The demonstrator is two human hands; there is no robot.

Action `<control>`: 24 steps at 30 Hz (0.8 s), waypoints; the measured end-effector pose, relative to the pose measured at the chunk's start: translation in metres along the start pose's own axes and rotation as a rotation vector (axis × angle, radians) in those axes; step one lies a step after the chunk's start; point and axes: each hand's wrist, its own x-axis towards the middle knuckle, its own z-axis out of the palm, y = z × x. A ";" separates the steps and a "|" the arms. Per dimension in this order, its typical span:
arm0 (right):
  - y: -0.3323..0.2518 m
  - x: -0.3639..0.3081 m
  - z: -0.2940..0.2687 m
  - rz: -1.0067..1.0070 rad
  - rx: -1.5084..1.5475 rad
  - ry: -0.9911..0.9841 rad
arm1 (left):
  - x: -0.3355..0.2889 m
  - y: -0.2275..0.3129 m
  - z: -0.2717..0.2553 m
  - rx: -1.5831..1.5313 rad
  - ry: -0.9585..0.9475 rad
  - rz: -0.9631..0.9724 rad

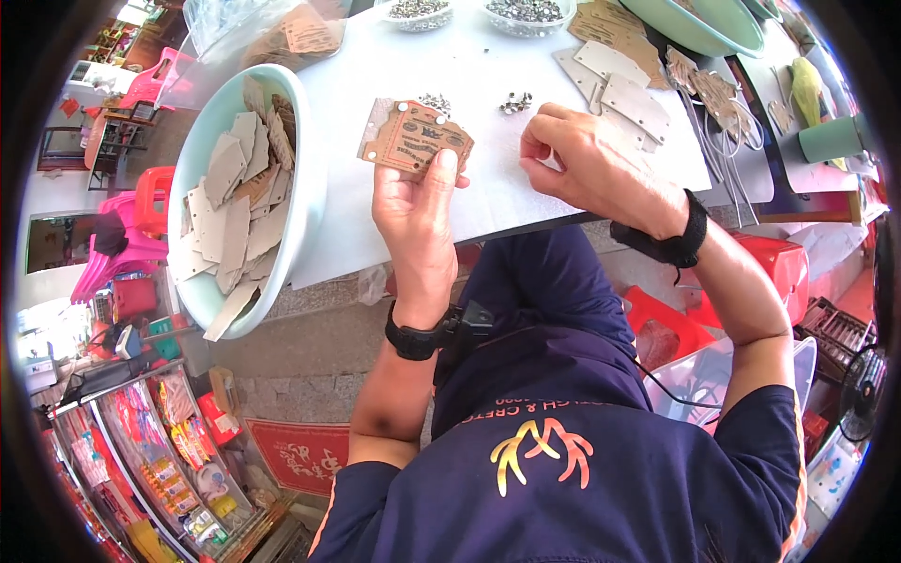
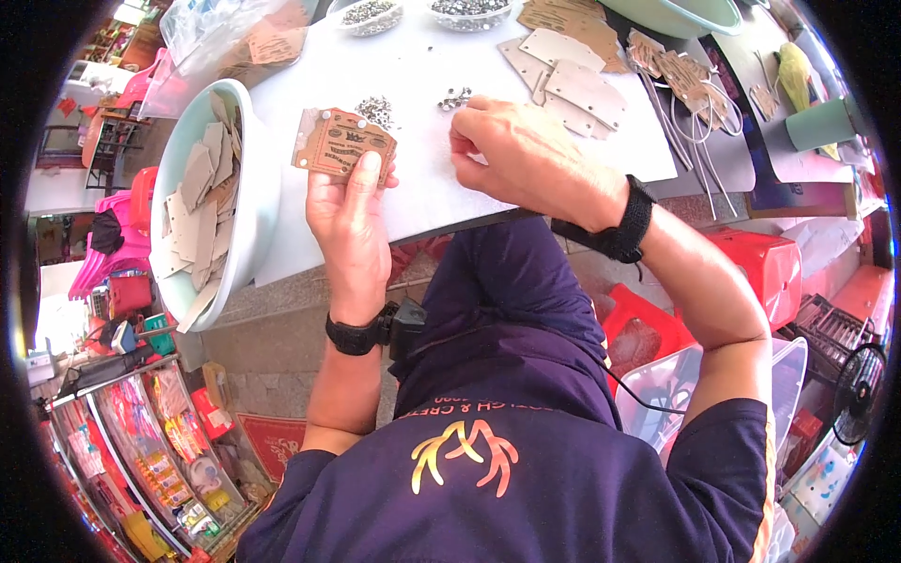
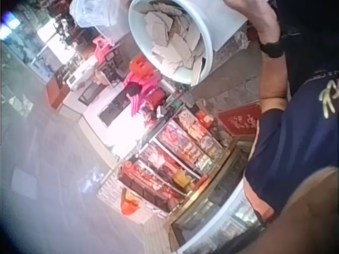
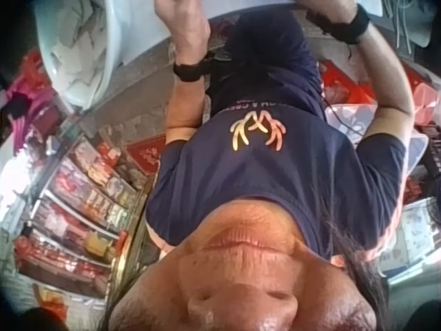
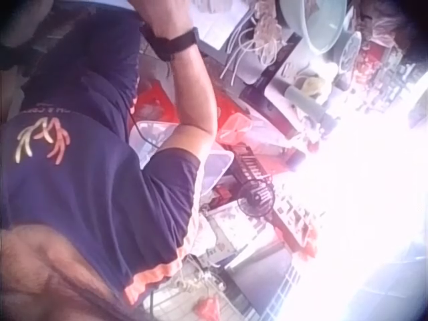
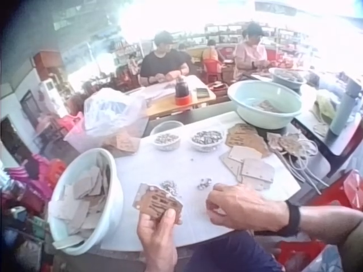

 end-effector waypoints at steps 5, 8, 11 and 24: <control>-0.027 0.004 0.011 0.196 0.533 0.247 | -0.003 0.004 0.010 0.076 0.036 0.050; -0.035 0.003 0.023 0.248 0.587 0.302 | -0.005 0.003 0.015 0.088 0.057 0.087; -0.041 0.001 0.024 0.297 0.591 0.300 | -0.007 0.004 0.020 0.082 0.067 0.104; -0.040 0.002 0.038 0.276 0.754 0.460 | -0.010 0.000 0.028 0.035 0.058 0.100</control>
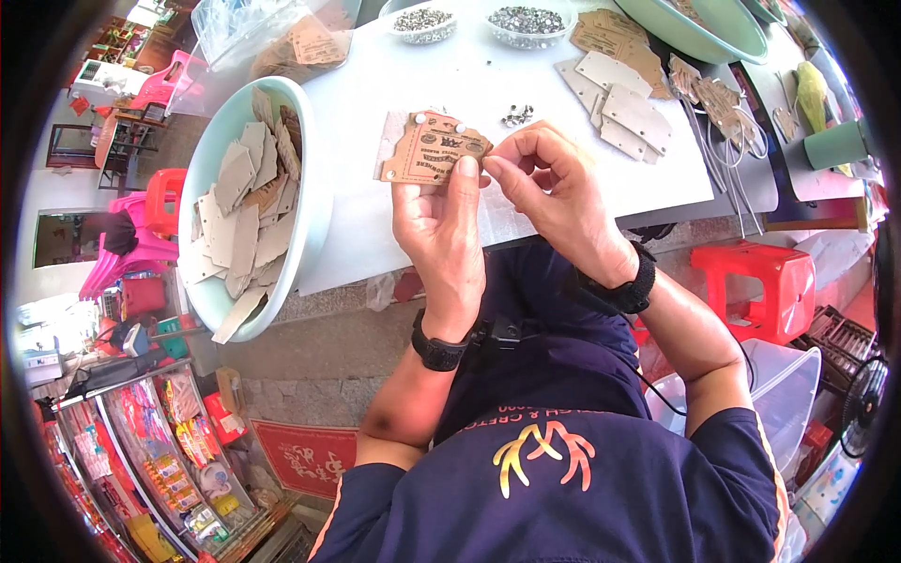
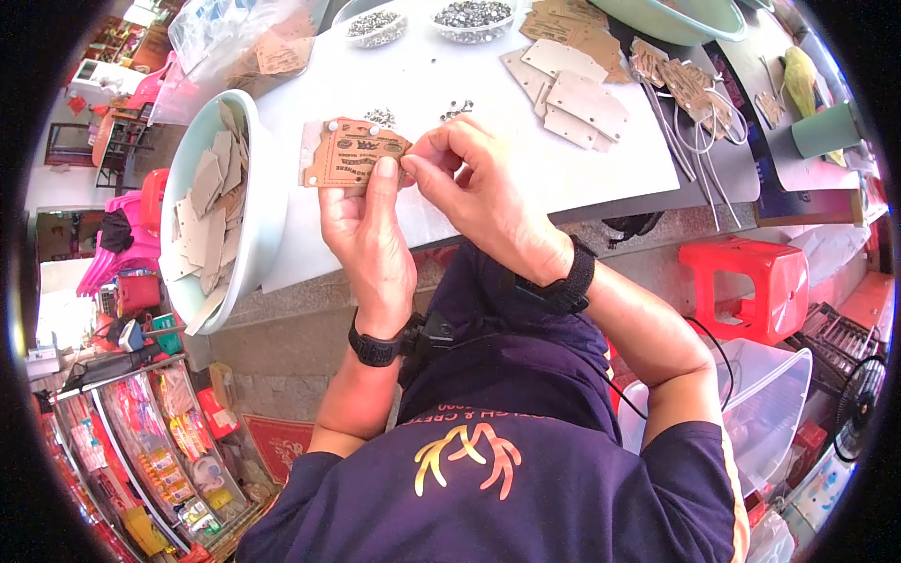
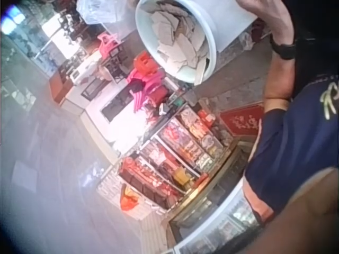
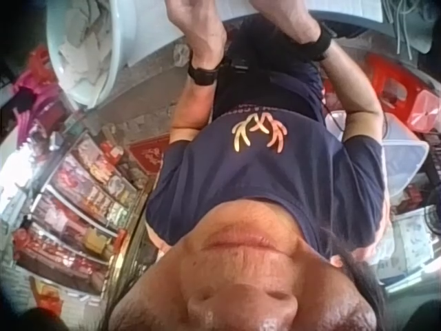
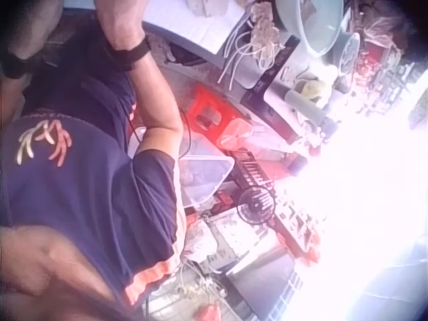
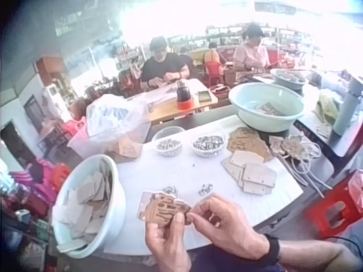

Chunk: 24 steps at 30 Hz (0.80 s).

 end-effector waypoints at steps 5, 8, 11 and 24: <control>-0.002 -0.002 0.002 0.042 0.039 0.012 | 0.001 0.001 0.001 -0.011 -0.004 0.013; 0.000 -0.002 0.002 0.047 0.024 0.017 | 0.000 0.002 0.002 -0.023 -0.007 0.003; 0.000 -0.003 0.002 0.090 0.050 0.016 | -0.001 0.003 0.002 -0.022 -0.014 -0.005; -0.006 -0.006 0.007 0.344 0.388 -0.022 | -0.008 0.008 0.007 0.050 -0.005 0.023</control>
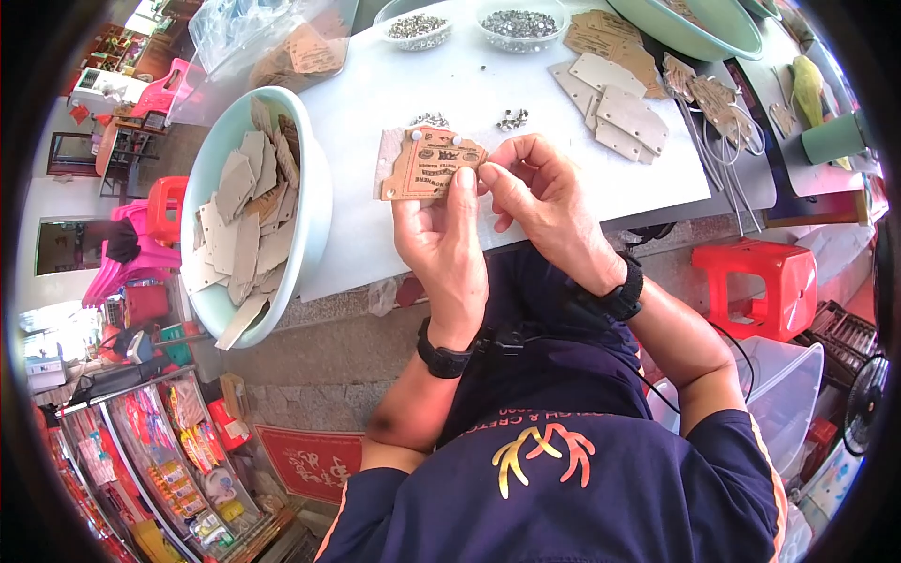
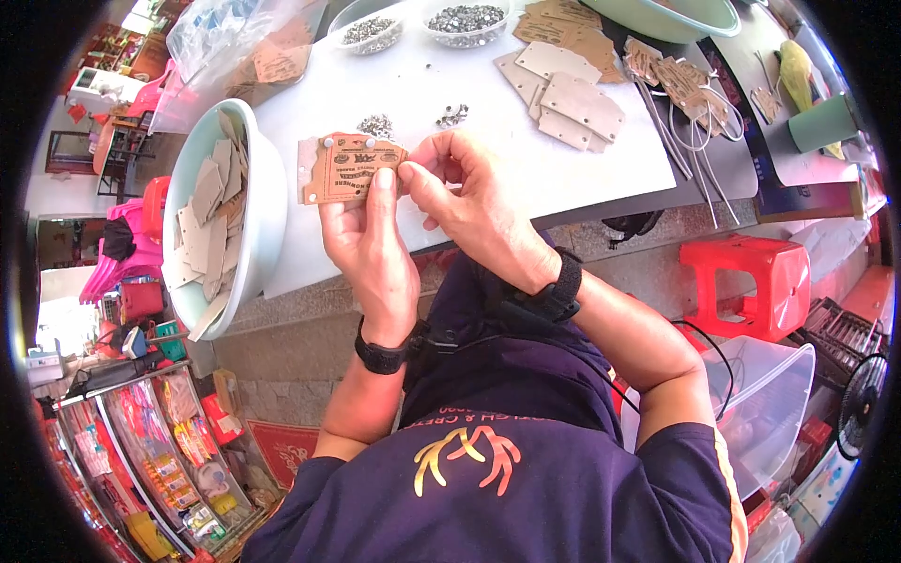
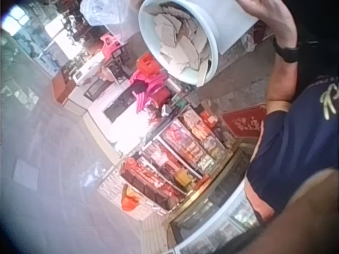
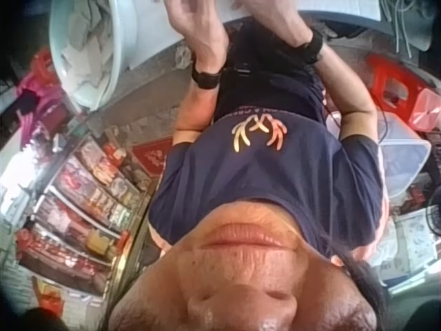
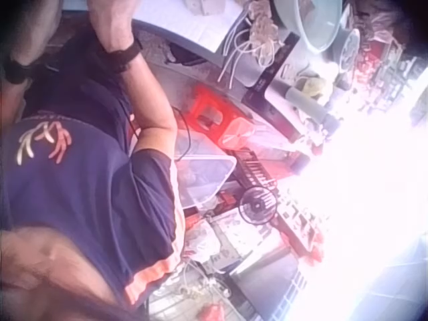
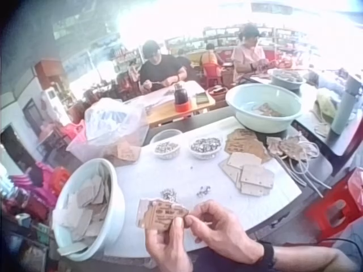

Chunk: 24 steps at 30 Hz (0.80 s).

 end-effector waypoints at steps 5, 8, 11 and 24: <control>0.000 0.001 -0.003 0.023 -0.028 -0.041 | 0.000 -0.002 -0.001 0.016 -0.013 0.024; 0.007 0.004 -0.004 -0.204 -0.152 -0.002 | 0.000 -0.003 -0.003 0.022 -0.003 0.034; 0.003 0.005 -0.006 -0.353 -0.305 0.033 | 0.000 -0.001 -0.001 0.013 -0.006 0.015; -0.014 0.006 -0.016 0.080 -0.135 -0.164 | 0.001 -0.002 -0.009 0.037 -0.073 -0.083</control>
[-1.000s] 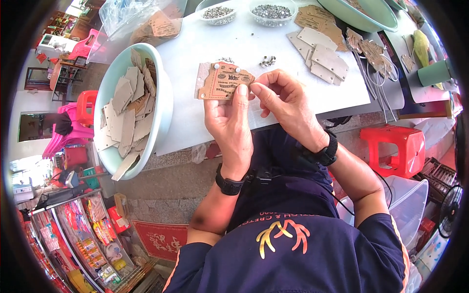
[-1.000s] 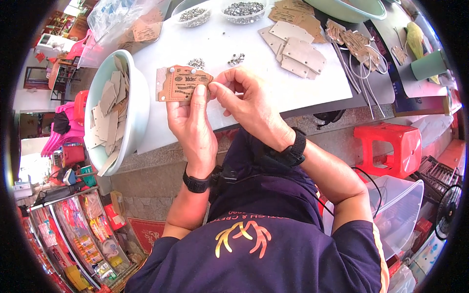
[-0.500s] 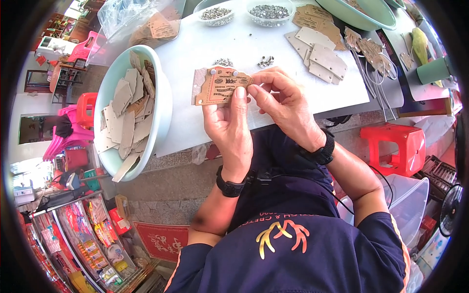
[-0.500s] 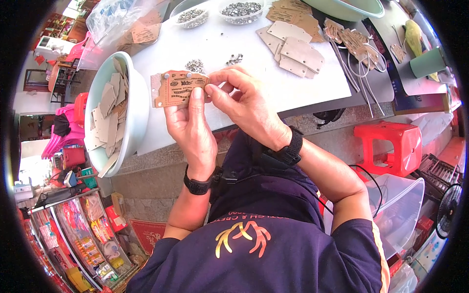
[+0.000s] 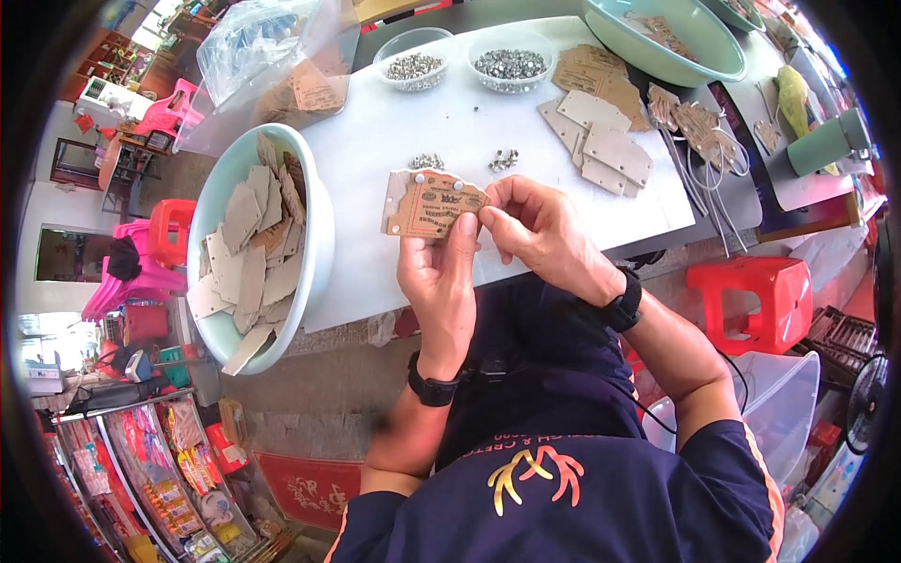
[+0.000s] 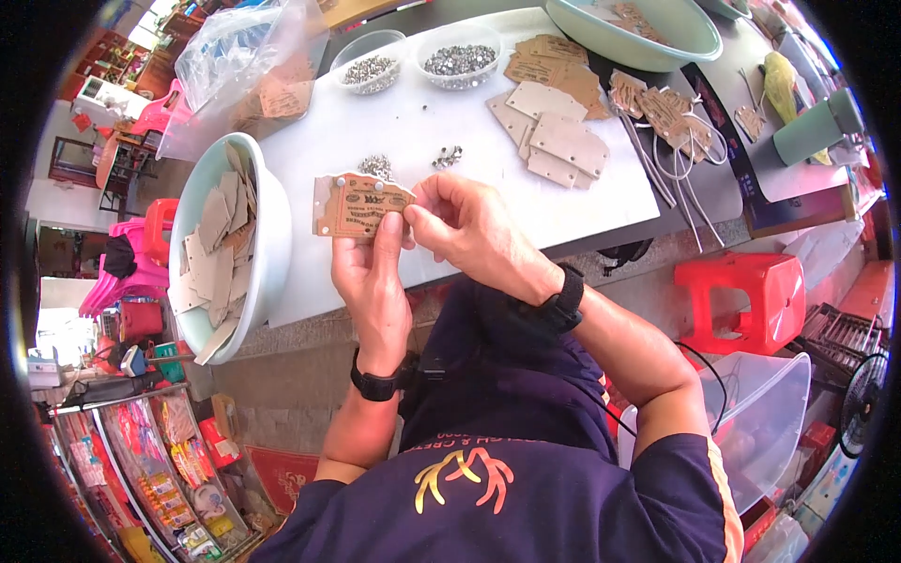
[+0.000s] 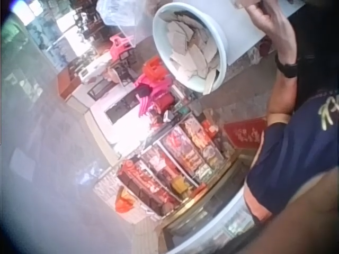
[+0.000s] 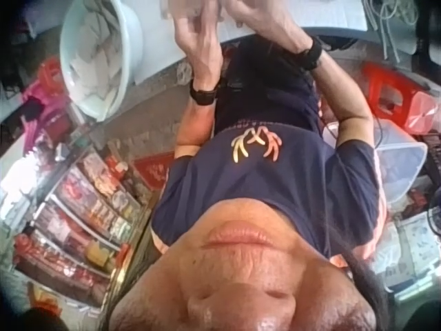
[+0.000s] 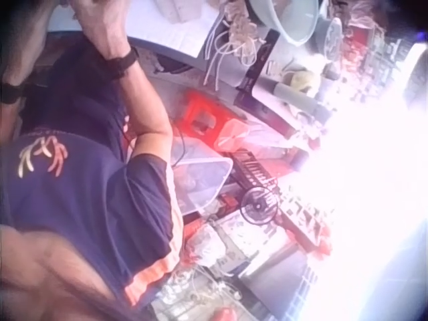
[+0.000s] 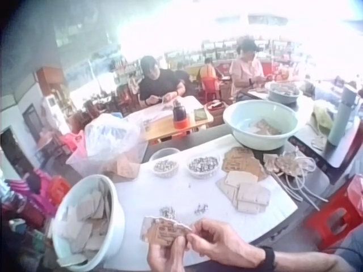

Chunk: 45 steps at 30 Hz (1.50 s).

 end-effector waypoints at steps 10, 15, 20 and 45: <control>0.001 0.005 -0.010 0.009 0.091 -0.088 | 0.004 0.000 0.001 -0.013 -0.030 0.017; 0.005 0.004 0.003 -0.061 0.087 0.057 | 0.003 -0.001 0.001 0.007 0.030 0.009; 0.006 0.001 0.014 -0.085 0.172 0.155 | 0.003 -0.002 0.001 -0.022 0.071 0.041; 0.021 -0.002 0.016 -0.477 -0.240 0.260 | -0.001 0.002 0.005 -0.124 0.069 0.036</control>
